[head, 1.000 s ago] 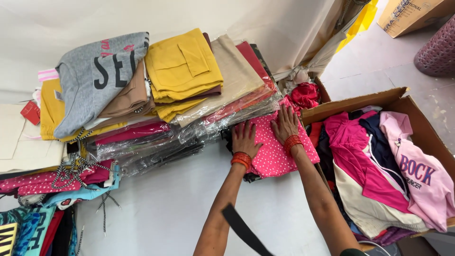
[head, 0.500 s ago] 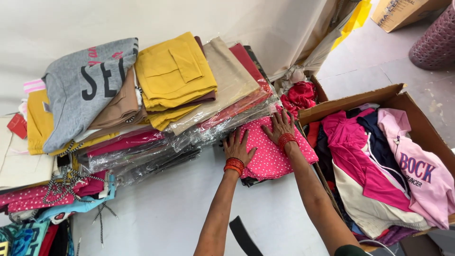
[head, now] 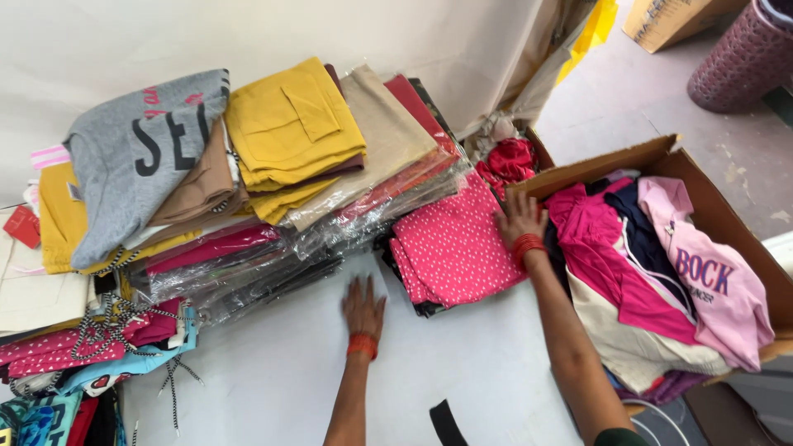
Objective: The person folds a camouflage-patterned garment and places it on a stack. They then unfold, smooth, and fold a pink polka-dotted long-sleeved shirt, followed by a solid pink t-shirt, placing each folded item on a pile.
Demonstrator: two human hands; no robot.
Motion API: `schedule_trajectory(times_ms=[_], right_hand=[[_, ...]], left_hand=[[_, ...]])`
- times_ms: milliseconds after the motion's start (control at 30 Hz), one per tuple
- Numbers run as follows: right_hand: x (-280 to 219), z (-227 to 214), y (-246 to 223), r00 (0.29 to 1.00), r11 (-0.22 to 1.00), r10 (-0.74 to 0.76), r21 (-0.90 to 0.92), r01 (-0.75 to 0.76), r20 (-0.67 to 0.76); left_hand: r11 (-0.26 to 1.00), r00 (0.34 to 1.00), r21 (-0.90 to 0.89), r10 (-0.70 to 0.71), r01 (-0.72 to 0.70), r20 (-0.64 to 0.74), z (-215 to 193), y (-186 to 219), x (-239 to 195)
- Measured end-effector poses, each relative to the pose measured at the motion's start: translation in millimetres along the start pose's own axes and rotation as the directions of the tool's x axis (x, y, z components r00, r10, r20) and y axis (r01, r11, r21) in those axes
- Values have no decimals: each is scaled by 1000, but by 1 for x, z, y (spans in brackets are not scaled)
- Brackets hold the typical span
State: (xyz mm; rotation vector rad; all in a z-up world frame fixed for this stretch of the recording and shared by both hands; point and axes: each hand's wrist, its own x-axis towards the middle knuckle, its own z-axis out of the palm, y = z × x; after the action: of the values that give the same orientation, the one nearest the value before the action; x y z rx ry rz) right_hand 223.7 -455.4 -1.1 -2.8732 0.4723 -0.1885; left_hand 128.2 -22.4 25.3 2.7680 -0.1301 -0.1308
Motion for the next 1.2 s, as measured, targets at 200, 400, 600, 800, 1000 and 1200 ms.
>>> schedule_trajectory(times_ms=[200, 400, 600, 800, 1000, 1200], right_hand=[[-30, 38, 176, 872, 871, 490, -40, -490, 1], [-132, 55, 274, 834, 823, 534, -138, -551, -142], [-140, 5, 238, 814, 821, 526, -104, -562, -245], [-147, -22, 202, 771, 849, 458, -41, -527, -442], [-149, -24, 209, 745, 865, 444, 23, -500, -498], [-149, -72, 196, 676, 874, 423, 77, -479, -603]], left_hand=[[984, 999, 179, 25, -18, -36, 35, -63, -123], [987, 998, 154, -31, 40, -64, 41, -67, -167], [987, 998, 154, -37, 44, -50, 38, -64, -169], [991, 998, 119, -51, 57, -48, 41, -67, -170], [992, 998, 113, -46, 49, -33, 37, -66, -183], [995, 999, 94, -33, 36, -29, 37, -67, -190]])
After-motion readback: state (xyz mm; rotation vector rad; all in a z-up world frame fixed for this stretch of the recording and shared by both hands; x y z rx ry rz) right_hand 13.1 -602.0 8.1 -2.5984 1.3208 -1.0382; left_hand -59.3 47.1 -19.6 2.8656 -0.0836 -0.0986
